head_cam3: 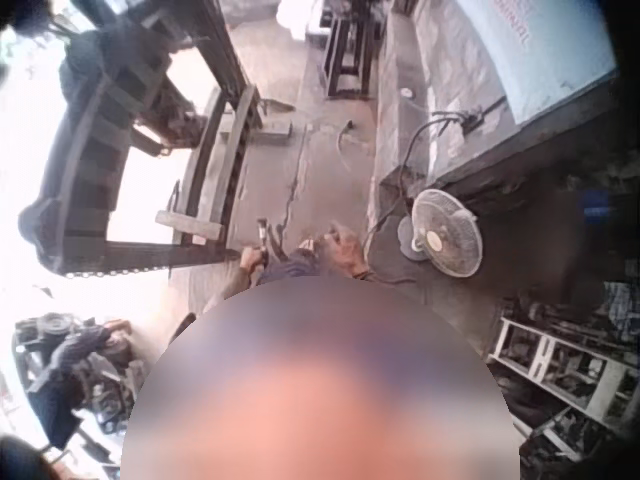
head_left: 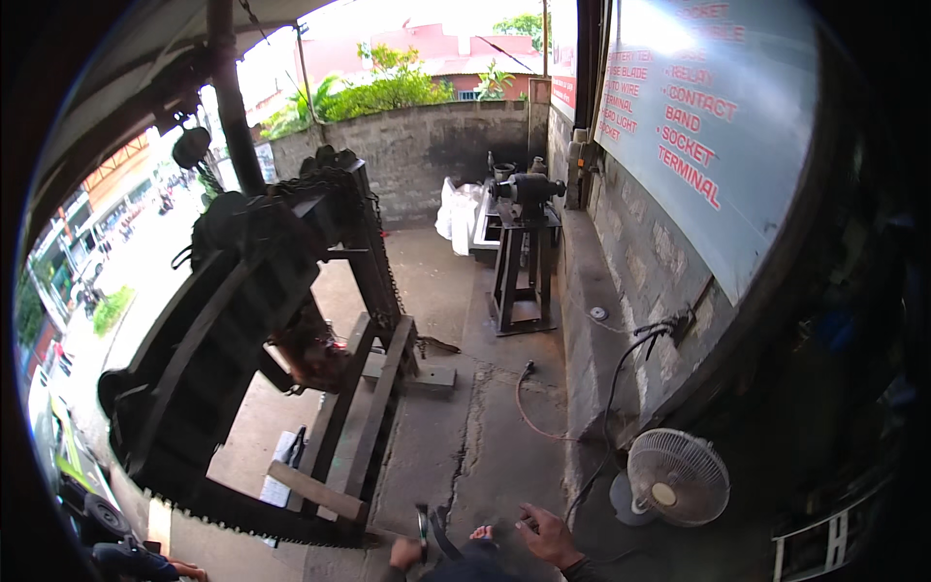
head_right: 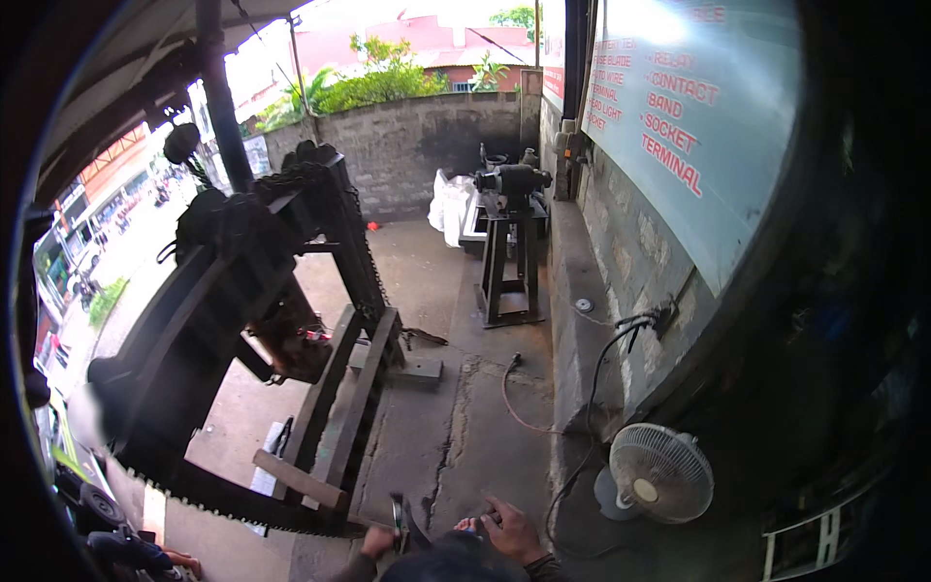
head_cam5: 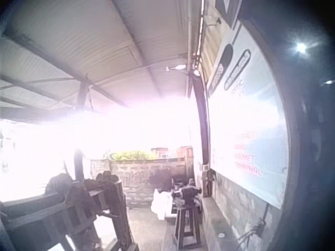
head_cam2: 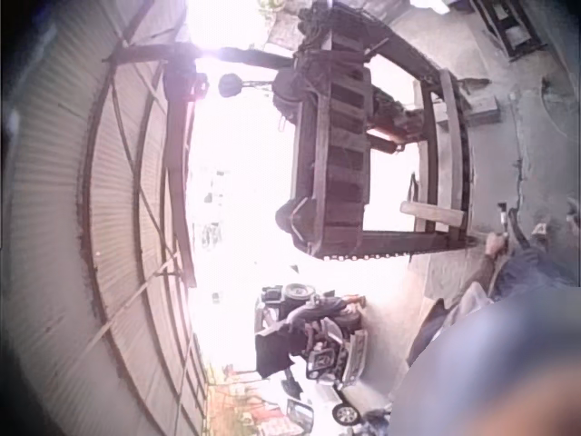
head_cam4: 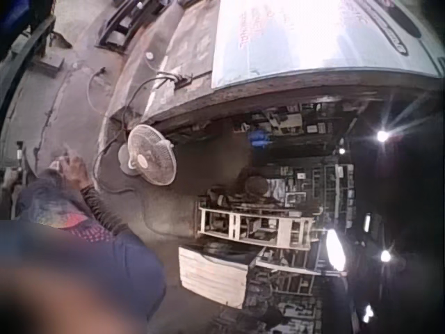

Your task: The person applies a dark lubricant to a cylindrical metal component using a small brush, then places the component on a workbench. They later retrieve a canister and walk toward a shelf.

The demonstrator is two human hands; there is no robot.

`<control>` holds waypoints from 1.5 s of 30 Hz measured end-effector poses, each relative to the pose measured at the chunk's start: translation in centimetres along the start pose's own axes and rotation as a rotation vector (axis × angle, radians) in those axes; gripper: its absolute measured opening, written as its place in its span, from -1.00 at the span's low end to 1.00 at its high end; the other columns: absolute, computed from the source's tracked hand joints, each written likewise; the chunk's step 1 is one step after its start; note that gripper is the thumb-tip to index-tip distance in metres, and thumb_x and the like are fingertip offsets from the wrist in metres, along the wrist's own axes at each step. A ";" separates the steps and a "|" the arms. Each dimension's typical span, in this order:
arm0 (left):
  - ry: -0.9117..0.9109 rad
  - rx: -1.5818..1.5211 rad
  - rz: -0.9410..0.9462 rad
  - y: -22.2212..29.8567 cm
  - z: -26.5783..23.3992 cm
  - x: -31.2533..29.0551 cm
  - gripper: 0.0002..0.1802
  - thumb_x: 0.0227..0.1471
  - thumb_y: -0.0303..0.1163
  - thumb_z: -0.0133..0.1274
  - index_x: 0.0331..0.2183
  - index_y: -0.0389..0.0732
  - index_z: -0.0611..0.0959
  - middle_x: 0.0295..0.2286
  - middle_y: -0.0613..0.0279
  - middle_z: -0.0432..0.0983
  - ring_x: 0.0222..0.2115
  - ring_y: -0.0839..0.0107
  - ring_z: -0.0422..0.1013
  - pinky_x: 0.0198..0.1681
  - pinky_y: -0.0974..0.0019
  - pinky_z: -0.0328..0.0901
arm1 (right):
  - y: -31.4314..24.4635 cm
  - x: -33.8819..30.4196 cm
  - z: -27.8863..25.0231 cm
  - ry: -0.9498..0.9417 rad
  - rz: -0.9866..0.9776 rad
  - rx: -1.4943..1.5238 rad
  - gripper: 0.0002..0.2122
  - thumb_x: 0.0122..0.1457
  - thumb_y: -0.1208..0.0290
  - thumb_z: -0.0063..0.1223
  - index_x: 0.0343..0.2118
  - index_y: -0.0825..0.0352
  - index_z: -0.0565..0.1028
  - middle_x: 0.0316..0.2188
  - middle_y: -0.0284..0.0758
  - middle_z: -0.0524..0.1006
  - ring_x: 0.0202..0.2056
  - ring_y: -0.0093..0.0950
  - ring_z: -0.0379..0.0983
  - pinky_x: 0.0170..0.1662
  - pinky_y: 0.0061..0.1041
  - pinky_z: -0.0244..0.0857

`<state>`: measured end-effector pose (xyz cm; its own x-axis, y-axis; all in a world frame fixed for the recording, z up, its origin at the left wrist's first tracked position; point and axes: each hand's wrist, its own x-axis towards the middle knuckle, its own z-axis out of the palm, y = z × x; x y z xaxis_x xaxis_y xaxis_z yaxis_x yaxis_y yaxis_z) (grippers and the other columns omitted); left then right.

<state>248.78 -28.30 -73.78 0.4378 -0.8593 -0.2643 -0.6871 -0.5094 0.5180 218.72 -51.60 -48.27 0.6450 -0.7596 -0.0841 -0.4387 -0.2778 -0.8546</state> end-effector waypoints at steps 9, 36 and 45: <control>-0.435 -1.185 -0.032 27.3 -16.5 38.3 -0.65 0.35 -0.22 0.11 -0.03 -0.29 0.75 -0.39 0.36 0.59 -0.41 0.55 0.44 -0.29 0.35 0.39 | 4.1 24.2 -5.8 0.180 0.350 0.187 -0.69 0.26 0.31 0.24 -0.01 0.35 0.64 -0.21 -0.21 0.71 -0.27 -0.42 0.67 -0.15 -0.42 0.52; -0.194 -1.590 -0.109 27.8 -49.9 103.5 -0.38 0.42 0.06 -0.09 0.18 -0.27 0.55 -0.11 0.24 0.61 -0.20 0.42 0.51 -0.11 0.29 0.43 | -16.3 119.0 -18.6 0.232 -0.678 -0.187 -0.75 0.19 0.39 0.34 -0.12 0.36 0.60 -0.29 -0.16 0.63 -0.30 -0.20 0.62 -0.24 -0.29 0.48; 0.362 -1.295 -0.729 12.7 -46.9 106.2 -0.57 0.38 -0.13 0.05 0.06 -0.26 0.64 -0.31 0.28 0.60 -0.40 0.52 0.49 -0.37 0.41 0.44 | -15.3 152.5 -31.6 0.523 -0.611 -0.280 -0.70 0.25 0.21 0.32 -0.11 0.33 0.62 -0.39 -0.14 0.65 -0.36 -0.22 0.63 -0.28 -0.26 0.45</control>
<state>313.68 -123.91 -57.12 0.6910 -0.2922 -0.6612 0.6124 -0.2493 0.7502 304.01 -181.80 -31.85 0.4769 -0.5835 0.6574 -0.2901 -0.8105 -0.5089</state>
